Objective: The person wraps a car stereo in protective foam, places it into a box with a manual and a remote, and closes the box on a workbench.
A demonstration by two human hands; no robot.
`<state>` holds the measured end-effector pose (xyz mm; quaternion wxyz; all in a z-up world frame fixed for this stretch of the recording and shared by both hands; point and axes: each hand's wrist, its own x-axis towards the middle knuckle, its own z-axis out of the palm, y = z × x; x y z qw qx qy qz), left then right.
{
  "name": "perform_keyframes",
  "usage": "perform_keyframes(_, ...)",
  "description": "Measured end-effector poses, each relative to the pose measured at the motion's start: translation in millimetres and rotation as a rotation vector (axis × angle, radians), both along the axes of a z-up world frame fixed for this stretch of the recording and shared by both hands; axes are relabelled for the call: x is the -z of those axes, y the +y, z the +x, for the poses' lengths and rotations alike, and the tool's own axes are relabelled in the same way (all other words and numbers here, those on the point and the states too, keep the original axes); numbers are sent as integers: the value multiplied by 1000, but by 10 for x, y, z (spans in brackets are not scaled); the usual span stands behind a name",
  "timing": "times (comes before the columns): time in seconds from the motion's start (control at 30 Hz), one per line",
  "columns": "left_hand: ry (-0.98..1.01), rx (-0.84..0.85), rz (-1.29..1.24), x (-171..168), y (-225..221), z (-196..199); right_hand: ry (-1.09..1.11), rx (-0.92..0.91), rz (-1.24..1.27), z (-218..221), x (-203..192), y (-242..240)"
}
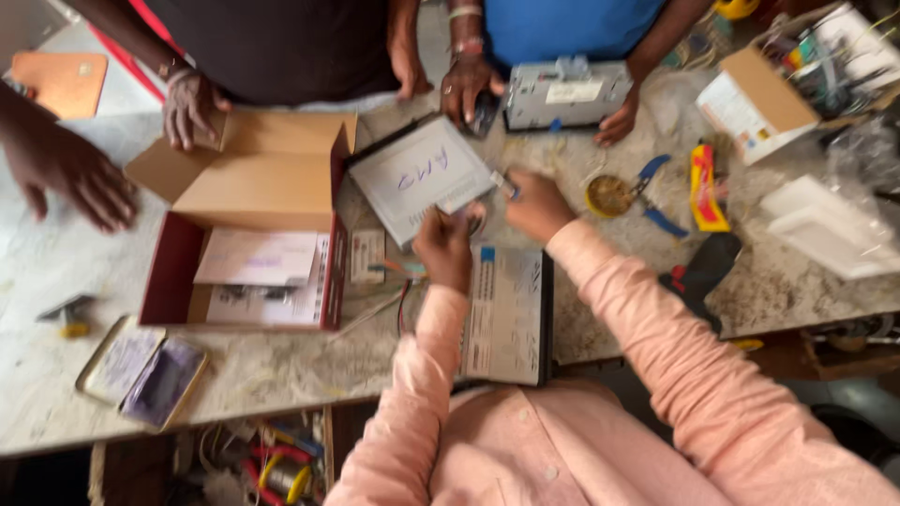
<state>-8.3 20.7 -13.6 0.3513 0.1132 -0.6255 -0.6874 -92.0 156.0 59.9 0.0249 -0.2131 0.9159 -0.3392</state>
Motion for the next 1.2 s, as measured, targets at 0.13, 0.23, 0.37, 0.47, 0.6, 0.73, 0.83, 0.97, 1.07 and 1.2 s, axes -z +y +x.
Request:
perform_keyframes(0.13,-191,121,-62,127,-322,-114,132,-24,-190,-26,161,174)
perform_keyframes(0.23,-193,402,-59,157,-624,-222,144,45,-200,153,245,164)
perform_keyframes(0.37,-283,367,-592,-132,-793,-371,374,-47,-173,506,263,92)
perform_keyframes(0.47,-206,220,-807,-453,-851,-146,443,-98,-72,813,285,-23)
perform_keyframes(0.6,-3,-344,-981,-530,-628,547,517,-55,93,894,288,-71)
perform_keyframes(0.73,-481,36,423,-140,-241,1079,498,-22,89,857,346,-81)
perform_keyframes(0.83,-483,73,434,132,-105,1083,478,-24,81,833,380,-85)
perform_keyframes(0.97,-503,98,456,280,-144,894,428,-19,32,802,455,-109)
perform_keyframes(1.07,-505,124,616,324,-83,864,421,-15,56,782,490,-25)
perform_keyframes(1.2,-514,165,670,269,-213,886,418,-20,44,779,460,-100)
